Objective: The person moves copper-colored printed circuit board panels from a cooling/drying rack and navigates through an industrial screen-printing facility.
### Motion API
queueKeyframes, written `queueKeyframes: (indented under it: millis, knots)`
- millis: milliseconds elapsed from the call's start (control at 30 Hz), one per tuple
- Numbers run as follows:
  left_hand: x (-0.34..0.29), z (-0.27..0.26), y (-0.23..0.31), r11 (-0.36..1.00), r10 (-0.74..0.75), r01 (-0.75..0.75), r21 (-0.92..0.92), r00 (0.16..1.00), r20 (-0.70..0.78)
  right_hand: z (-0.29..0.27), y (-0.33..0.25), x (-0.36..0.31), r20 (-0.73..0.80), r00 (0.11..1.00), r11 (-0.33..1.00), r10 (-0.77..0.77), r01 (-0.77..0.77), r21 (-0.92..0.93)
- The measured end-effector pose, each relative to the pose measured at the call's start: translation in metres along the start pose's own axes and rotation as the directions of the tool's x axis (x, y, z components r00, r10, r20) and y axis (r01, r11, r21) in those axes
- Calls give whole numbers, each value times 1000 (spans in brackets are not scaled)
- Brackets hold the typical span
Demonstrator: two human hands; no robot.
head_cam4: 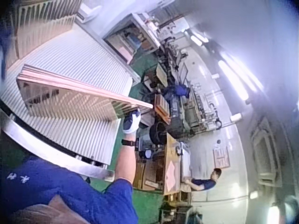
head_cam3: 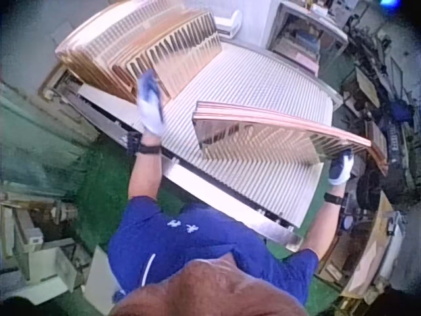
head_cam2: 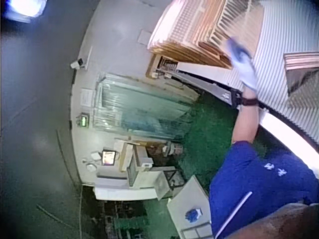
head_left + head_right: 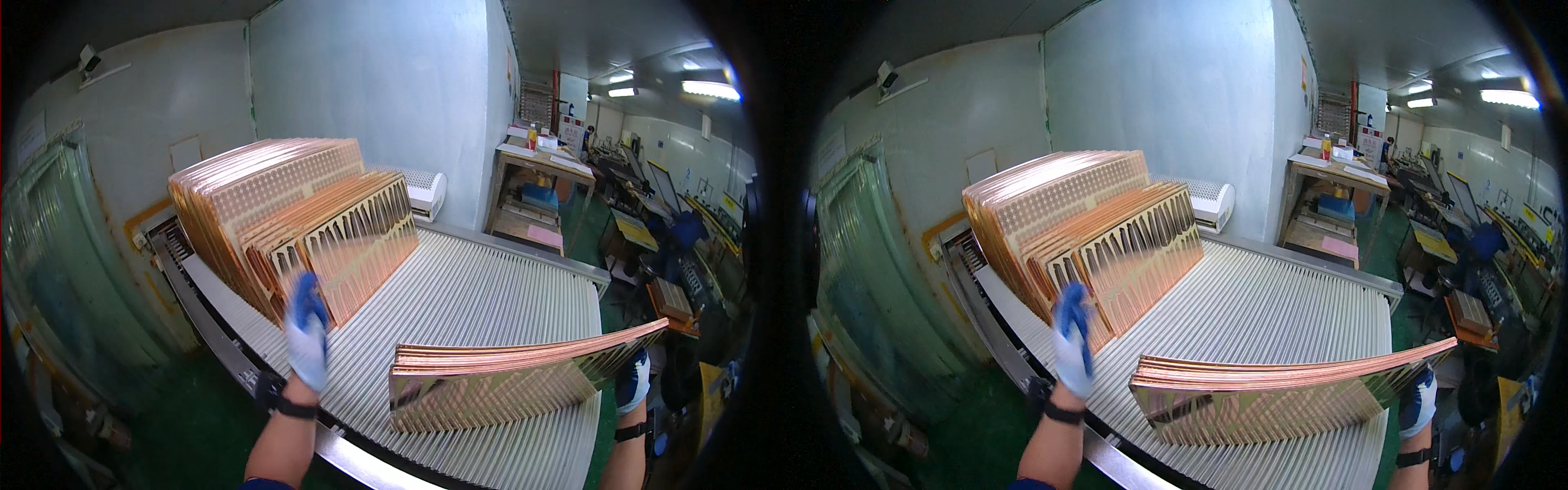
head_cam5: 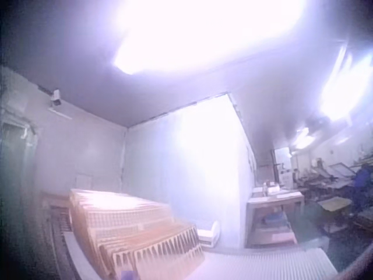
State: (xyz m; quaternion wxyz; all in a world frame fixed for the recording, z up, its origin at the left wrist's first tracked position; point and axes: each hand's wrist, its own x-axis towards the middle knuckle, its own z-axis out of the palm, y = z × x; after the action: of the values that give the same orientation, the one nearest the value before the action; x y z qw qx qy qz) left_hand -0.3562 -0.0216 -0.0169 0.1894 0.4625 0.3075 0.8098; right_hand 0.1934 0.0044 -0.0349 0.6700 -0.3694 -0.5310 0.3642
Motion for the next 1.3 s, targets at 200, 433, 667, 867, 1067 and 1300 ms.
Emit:
queueKeyframes:
  millis: [200,433,667,867,1067,1300]
  knots:
    - [102,-113,-74,708,291,45,705,891,-350,16,3,5,22,999,998,23,-24,54]
    - [108,-81,-88,916,114,26,400,940,-321,23,-13,1,-27,999,999,23,-22,27]
    - [142,-38,-139,825,153,11,565,958,-243,-3,9,9,12,999,990,53,-54,131]
    - [145,-16,-138,883,-3,137,449,958,-286,-5,0,7,-19,993,987,121,-118,106]
    - [99,14,-40,921,-28,109,374,976,-216,-7,6,6,-104,992,998,65,-63,21]
    - [-11,-13,12,767,-145,172,618,985,-95,-15,8,9,116,992,998,-46,40,56]
